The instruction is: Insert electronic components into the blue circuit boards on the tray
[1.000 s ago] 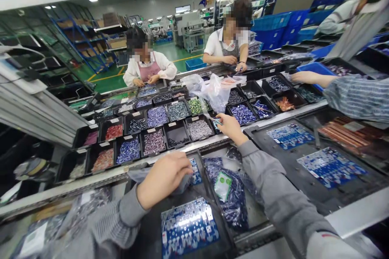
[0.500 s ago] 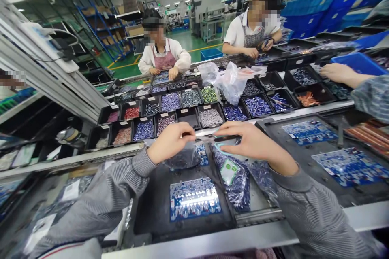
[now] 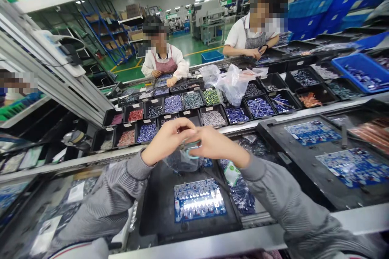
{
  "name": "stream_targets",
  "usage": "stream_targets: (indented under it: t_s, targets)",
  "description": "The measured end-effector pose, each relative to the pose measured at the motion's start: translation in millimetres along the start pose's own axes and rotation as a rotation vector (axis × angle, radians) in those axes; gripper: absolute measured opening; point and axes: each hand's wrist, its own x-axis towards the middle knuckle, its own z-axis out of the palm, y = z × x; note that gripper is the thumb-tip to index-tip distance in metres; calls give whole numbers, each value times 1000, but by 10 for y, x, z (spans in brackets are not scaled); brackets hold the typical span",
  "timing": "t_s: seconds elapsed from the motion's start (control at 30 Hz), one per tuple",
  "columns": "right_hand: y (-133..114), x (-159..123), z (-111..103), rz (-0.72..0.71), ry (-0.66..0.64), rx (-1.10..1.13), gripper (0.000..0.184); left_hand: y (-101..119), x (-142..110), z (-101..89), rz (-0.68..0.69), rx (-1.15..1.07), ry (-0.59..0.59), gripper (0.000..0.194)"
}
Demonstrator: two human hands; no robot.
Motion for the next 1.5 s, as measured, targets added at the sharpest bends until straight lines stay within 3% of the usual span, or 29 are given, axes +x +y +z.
stream_targets:
  t_s: [0.07,0.13,0.23,0.3,0.33,0.4,0.5,0.67,0.73,0.8,0.87,0.9,1.0,1.1,1.17,1.27,1.4,1.5]
  targets:
    - [77,25,86,1,34,69,24,14,-69,-166,-19,-17,36,19]
    - [287,-150,95,89,53,112,27,-47,-182,-331,-47,124,44,24]
    - [789,-684,102,539,160,-77,34,-278,-373,-435,-55,560,-47,30]
    - [1096,-1062,192,876,4,-438,35,-467,-456,-384,-88,799,-205,43]
    - [1201,-1219,265,927,-45,-494,32,-550,-475,-336,-117,876,-288,40]
    - [1298,-1435,436,950,-106,-545,22,-668,-472,-235,-144,965,-386,18]
    - [1269,-1529,613,924,-141,-588,22,-683,-397,-150,-103,977,-376,23]
    - [1141,-1418,531,801,-90,-584,26,-284,-146,-147,-76,809,-271,35]
    - [1031,-1333,488,641,69,-375,45,-32,20,-162,-99,628,-244,40]
    - [872,-1208,506,394,264,15,88,213,221,-192,-130,360,-219,40]
    - [706,-1040,578,288,360,302,119,404,429,-230,-123,102,-198,39]
    - [641,-945,622,303,390,406,119,466,526,-247,-101,11,-208,40]
    - [594,-662,709,410,511,750,84,476,761,-275,-4,-61,-258,43]
    - [767,-466,676,442,713,993,68,197,926,-268,43,117,-154,38]
    - [933,-410,606,473,787,927,66,-122,1021,-257,30,289,-63,32]
    - [1125,-379,482,560,731,627,62,-688,1142,-231,-60,373,39,25]
    - [1160,-244,294,643,623,146,68,-1344,1231,-156,-165,116,110,28]
    - [1099,-51,126,603,526,-43,59,-1656,1241,-83,-202,-30,129,28]
